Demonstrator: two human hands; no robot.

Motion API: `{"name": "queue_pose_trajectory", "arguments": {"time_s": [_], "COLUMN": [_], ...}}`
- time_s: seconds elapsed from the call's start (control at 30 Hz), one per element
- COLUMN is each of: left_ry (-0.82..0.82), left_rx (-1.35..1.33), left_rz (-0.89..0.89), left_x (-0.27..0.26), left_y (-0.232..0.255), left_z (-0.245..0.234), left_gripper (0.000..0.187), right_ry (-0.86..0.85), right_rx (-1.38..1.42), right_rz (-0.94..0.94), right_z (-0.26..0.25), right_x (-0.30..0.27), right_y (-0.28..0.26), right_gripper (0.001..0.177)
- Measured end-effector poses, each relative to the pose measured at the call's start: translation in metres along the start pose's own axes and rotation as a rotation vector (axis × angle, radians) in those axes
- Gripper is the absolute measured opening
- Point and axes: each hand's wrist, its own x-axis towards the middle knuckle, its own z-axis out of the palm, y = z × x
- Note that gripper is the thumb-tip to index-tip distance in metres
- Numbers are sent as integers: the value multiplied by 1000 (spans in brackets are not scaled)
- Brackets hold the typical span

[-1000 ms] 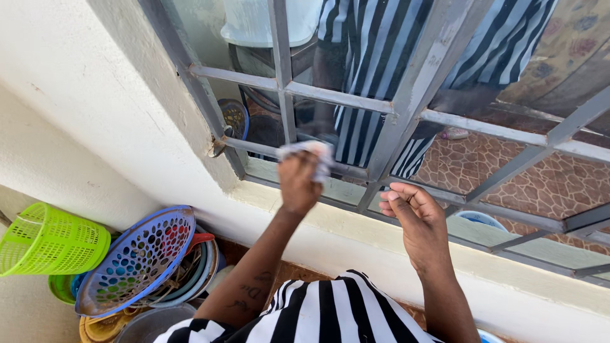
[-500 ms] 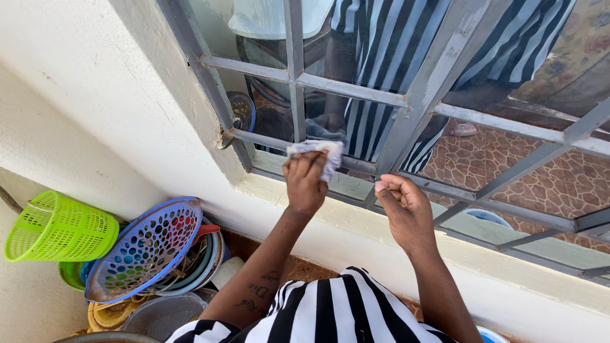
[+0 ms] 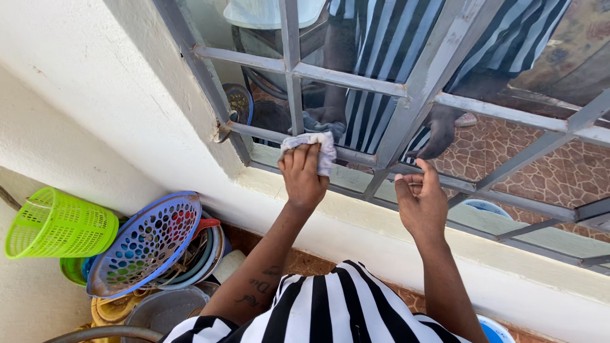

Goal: The person wipes the glass panes of a window using a cloth by hand, moving the cloth in circular and sweeping motions across the surface.

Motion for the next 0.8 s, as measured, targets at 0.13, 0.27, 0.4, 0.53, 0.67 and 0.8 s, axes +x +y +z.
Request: {"name": "queue_pose_trajectory", "arguments": {"time_s": [0.13, 0.27, 0.4, 0.53, 0.67, 0.8], "left_ry": [-195, -240, -241, -41, -57, 126], "left_rx": [-116, -298, -97, -28, -58, -245], "left_rz": [72, 145, 104, -39, 5, 61], "left_x": [-8, -18, -7, 1, 14, 60], "left_y": [37, 69, 24, -2, 12, 11], "left_z": [12, 17, 7, -6, -14, -12], "left_gripper": [71, 63, 61, 56, 60, 53], "right_ry": [-36, -83, -135, -158, -220, -253], "right_rx": [-72, -156, -155, -182, -225, -372], "right_rz": [22, 45, 54, 59, 85, -1], "right_z": [4, 13, 13, 17, 22, 25], "right_x": [-5, -6, -6, -10, -14, -13], "right_y": [2, 1, 4, 11, 16, 17], "right_gripper": [67, 70, 74, 79, 88, 99]}}
